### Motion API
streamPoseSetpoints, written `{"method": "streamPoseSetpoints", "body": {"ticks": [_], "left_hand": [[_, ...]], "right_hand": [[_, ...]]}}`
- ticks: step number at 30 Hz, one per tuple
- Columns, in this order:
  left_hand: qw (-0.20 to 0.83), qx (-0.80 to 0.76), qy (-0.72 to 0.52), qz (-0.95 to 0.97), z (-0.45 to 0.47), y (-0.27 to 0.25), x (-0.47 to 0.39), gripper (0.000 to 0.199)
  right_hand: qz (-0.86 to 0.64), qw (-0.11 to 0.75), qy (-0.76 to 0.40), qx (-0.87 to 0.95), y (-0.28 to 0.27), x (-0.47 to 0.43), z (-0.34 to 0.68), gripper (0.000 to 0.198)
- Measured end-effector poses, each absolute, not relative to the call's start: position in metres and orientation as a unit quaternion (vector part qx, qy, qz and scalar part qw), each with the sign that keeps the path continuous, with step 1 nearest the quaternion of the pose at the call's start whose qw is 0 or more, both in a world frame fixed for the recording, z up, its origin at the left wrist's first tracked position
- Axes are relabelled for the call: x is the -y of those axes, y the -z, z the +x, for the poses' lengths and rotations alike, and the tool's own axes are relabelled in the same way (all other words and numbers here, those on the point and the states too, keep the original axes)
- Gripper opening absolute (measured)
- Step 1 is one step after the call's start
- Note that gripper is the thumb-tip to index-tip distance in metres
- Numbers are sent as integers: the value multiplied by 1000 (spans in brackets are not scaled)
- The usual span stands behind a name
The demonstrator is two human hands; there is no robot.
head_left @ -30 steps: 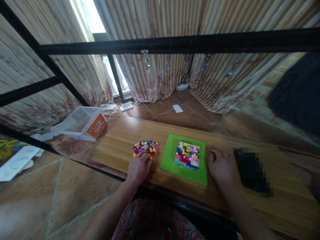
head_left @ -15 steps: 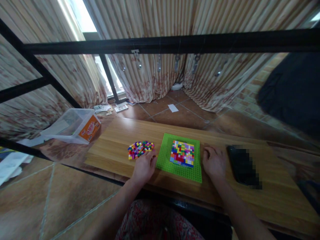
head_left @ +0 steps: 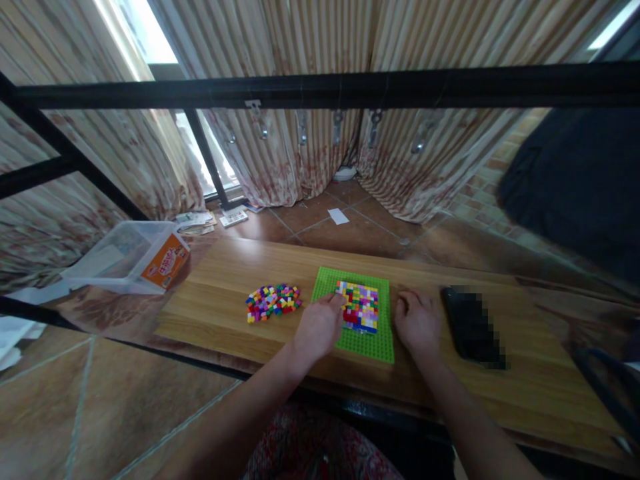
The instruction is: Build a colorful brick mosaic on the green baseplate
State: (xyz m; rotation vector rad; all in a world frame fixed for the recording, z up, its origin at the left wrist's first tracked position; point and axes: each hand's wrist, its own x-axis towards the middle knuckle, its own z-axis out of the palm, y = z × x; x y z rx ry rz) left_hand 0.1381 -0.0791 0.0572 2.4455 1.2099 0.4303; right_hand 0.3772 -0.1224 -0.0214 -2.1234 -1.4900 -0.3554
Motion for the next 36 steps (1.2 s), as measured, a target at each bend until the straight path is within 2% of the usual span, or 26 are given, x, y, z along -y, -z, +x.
{"method": "streamPoseSetpoints", "body": {"ticks": [18, 36], "left_hand": [[180, -463, -137, 857, 150, -60, 77, 20], [217, -477, -249, 815, 144, -47, 85, 17]], "right_hand": [[-780, 265, 127, 553, 22, 122, 377, 27], [-787, 252, 128, 549, 19, 123, 375, 26]]}}
